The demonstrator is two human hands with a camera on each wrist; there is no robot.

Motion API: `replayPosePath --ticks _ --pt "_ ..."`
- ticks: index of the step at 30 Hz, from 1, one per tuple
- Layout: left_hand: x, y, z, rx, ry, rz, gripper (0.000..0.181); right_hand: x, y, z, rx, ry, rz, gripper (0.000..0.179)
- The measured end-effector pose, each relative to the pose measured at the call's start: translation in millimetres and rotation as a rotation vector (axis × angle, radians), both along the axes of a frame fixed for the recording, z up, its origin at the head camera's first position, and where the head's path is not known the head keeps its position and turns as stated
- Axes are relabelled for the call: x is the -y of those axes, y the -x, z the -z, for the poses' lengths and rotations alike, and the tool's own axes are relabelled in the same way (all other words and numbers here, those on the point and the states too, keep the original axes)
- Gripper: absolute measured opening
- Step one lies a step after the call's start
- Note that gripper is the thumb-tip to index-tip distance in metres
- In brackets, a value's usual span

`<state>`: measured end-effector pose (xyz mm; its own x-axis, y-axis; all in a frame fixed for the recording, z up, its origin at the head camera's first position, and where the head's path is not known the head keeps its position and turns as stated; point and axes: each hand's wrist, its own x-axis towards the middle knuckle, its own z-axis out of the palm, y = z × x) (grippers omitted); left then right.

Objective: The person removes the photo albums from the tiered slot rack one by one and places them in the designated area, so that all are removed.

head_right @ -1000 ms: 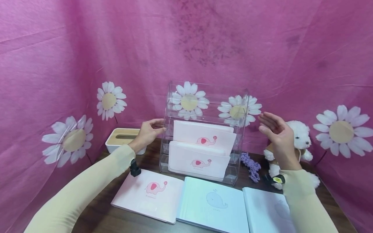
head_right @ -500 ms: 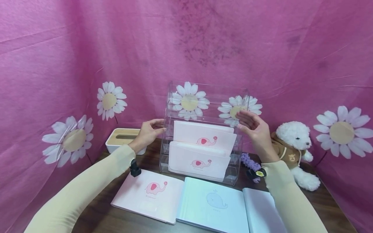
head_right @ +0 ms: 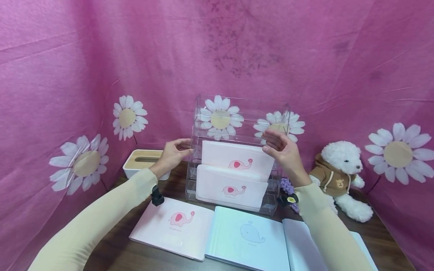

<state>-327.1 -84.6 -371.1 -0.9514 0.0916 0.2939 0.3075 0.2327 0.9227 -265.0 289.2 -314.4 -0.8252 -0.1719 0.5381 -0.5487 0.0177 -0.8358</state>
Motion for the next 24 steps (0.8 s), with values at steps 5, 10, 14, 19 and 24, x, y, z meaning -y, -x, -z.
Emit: replayPosePath --ticks 5,10,14,19,24 --pt "-0.1 0.1 0.3 0.007 0.010 -0.001 0.041 3 0.6 3.3 0.013 -0.005 -0.012 0.056" --pt "0.1 -0.1 -0.6 -0.004 0.008 0.004 0.041 4 2.1 5.0 0.025 -0.014 -0.012 0.056" --pt "0.5 -0.5 -0.3 -0.009 0.008 0.004 0.041 5 2.9 7.3 0.048 -0.066 0.030 0.056" --pt "0.3 -0.9 -0.5 0.006 0.010 0.005 0.042 8 2.4 9.7 0.100 -0.158 0.106 0.055" --pt "0.1 0.0 0.0 0.006 0.005 0.000 0.041 12 2.7 12.7 0.140 -0.250 0.160 0.056"
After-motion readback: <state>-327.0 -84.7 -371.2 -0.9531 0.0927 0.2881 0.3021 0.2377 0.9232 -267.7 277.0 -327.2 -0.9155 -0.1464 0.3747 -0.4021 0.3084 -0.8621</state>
